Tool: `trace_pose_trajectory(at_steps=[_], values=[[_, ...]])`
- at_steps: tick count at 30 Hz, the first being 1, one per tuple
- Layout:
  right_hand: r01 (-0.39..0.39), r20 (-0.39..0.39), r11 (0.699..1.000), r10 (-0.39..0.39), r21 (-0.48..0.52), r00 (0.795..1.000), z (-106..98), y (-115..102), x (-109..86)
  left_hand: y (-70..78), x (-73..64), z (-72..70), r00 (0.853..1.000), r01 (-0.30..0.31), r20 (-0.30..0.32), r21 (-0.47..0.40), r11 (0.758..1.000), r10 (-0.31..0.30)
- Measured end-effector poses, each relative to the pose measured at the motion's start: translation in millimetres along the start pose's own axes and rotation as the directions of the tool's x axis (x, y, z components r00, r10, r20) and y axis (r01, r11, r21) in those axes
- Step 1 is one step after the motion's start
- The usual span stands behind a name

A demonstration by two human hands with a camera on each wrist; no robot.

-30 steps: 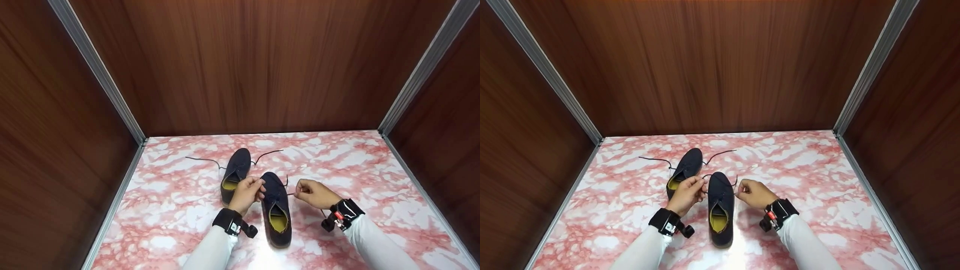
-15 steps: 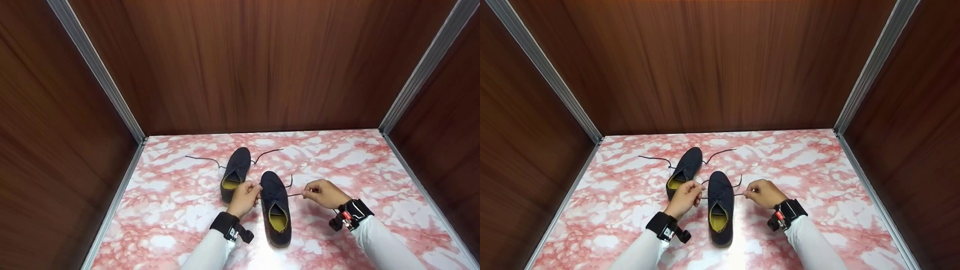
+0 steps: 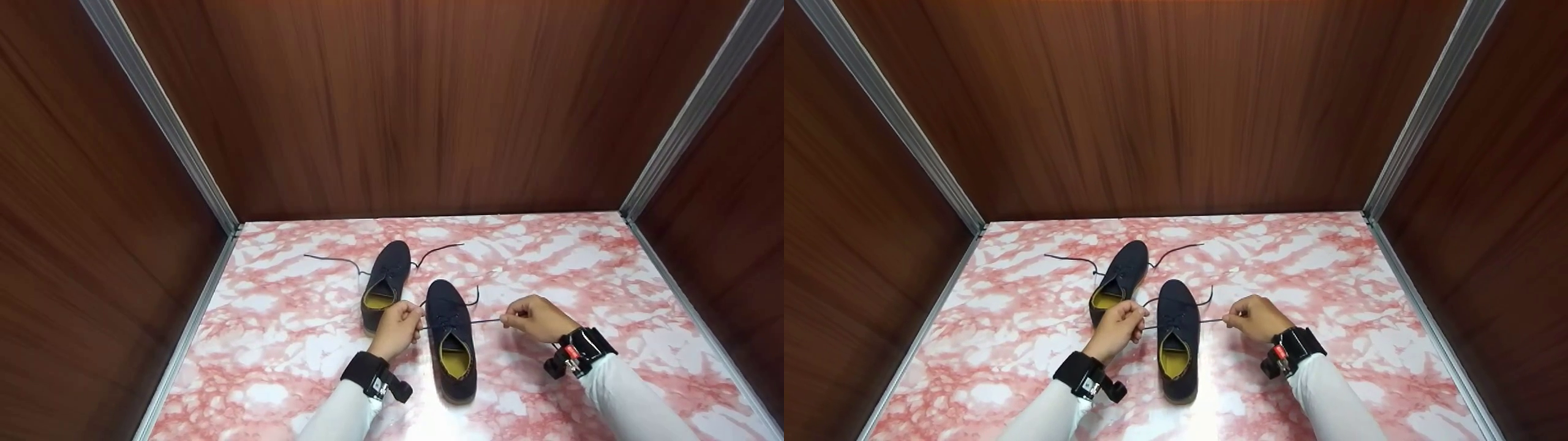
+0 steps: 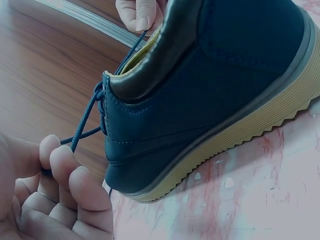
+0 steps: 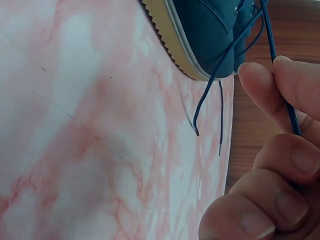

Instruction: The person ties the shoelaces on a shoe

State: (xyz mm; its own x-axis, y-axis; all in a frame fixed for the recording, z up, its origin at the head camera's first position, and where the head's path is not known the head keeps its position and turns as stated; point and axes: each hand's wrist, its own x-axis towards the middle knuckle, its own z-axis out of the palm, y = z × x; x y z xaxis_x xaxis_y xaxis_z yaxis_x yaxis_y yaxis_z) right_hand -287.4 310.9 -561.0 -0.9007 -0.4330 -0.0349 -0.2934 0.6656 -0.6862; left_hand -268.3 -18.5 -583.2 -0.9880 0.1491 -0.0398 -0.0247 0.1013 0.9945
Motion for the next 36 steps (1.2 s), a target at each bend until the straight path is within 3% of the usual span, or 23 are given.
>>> trace_pose_trajectory(at_steps=[12, 24, 36], values=[[0.013, 0.013, 1.0, -0.013, -0.015, 1.0, 3.8, -2.3, 1.7, 1.9, 0.8, 1.2, 1.0, 0.029, -0.003, -0.066, 0.997, -0.029], [0.053, -0.152, 0.986, -0.077, -0.157, 0.985, 8.8, -9.4, 3.3, 8.3, 0.3, 3.1, 1.0, 0.008, -0.021, -0.055, 0.998, -0.009], [0.012, -0.108, 0.995, -0.023, -0.103, 0.994, 2.6, -14.5, 5.2, 10.4, 1.2, 2.2, 1.0, -0.004, -0.027, -0.051, 0.999, 0.003]])
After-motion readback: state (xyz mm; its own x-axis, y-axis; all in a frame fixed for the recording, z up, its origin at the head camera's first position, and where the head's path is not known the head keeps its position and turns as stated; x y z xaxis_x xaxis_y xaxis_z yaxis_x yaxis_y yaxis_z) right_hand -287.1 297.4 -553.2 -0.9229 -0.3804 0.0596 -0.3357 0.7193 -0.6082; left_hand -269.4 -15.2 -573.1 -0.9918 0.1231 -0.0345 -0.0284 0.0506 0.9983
